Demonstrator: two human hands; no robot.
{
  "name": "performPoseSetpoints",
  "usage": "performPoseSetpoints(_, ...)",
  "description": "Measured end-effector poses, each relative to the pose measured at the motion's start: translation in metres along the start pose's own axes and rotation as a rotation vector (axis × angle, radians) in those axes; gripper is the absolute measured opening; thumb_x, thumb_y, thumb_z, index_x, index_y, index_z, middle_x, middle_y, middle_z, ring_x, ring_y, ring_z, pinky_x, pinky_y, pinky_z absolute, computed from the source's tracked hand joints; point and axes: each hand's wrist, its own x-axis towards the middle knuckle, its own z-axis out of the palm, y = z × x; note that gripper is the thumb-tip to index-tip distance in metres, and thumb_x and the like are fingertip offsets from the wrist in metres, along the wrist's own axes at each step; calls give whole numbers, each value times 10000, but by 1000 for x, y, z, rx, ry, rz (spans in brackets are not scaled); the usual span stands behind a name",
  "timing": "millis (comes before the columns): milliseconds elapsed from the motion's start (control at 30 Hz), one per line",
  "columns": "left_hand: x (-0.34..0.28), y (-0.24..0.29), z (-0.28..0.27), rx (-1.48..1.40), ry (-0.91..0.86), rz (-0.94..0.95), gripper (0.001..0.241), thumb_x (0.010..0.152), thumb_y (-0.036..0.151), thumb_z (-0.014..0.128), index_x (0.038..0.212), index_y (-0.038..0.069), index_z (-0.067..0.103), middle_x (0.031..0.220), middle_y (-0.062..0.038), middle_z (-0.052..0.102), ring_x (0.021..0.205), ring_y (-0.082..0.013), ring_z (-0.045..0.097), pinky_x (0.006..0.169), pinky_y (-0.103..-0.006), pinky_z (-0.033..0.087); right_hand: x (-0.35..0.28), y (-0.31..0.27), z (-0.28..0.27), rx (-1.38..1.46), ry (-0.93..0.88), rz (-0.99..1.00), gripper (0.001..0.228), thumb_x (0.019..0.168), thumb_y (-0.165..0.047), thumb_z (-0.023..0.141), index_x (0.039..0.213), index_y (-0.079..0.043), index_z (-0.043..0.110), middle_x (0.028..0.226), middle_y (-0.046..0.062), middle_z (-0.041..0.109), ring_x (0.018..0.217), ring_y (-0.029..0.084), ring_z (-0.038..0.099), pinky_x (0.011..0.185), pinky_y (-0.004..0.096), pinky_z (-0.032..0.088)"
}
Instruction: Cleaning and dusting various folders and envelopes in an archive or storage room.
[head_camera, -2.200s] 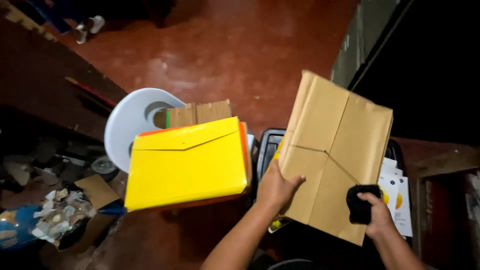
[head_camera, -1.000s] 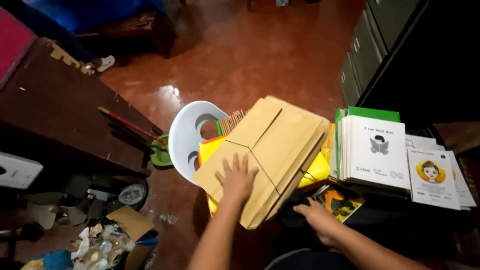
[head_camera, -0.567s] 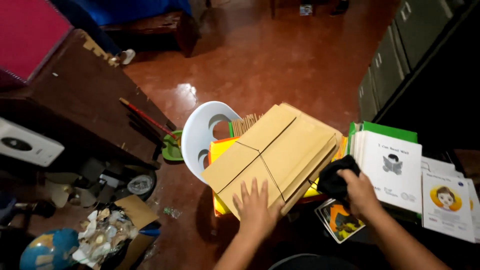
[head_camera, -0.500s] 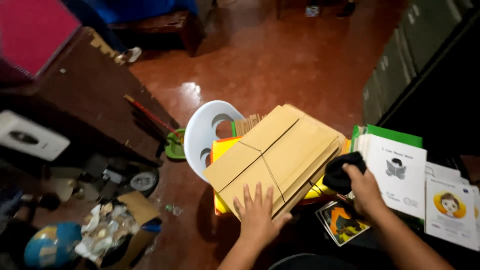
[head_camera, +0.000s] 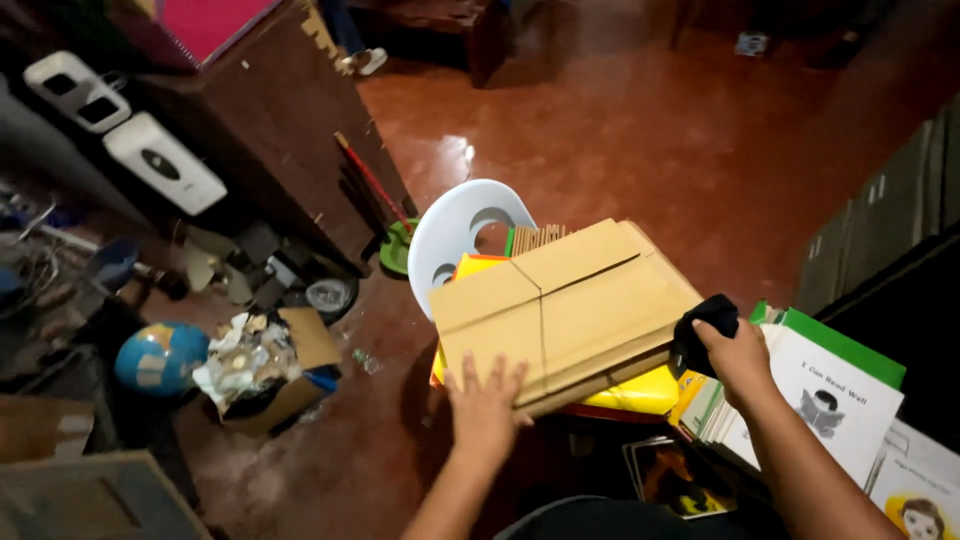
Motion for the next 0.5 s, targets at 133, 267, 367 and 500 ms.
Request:
performPoseSetpoints(133, 4, -21, -11, -2, -116, -187, 833, 823, 519, 749, 1543, 433, 338, 1643, -10, 299, 1505, -534, 120, 1143, -796, 107, 8, 2, 1, -82, -25, -1, 312, 916, -161, 684, 1007, 137, 704, 905, 236, 714, 745, 338, 653, 715, 421, 536)
performPoseSetpoints(267, 0, -27, -9, -257, -130, -244, 750, 823, 467, 743, 1505, 407, 436, 1650, 25, 296, 1529, -422, 121, 1197, -685, 101, 12, 15, -1, -102, -52, -52, 296, 915, -158, 676, 1010, 123, 684, 935, 236, 708, 776, 340, 645, 732, 426, 528)
performPoseSetpoints(367, 3, -28, -5, -481, -113, -297, 686, 870, 512, 626, 1506, 304, 475, 1667, -5, 282, 1559, -371, 54, 1220, -604, 120, 13, 22, 0, -25, -89, -15, 299, 932, -127, 643, 1120, 105, 634, 1008, 245, 686, 856, 345, 636, 789, 420, 518)
performPoseSetpoints(500, 13, -39, 44, -584, 299, -505, 843, 859, 406, 749, 1544, 112, 354, 1697, -177, 131, 1564, -412, 41, 1213, -543, 173, 13, 16, 5, 103, -129, 84, 336, 974, -119, 592, 1256, 60, 609, 1091, 219, 679, 935, 311, 629, 826, 390, 516)
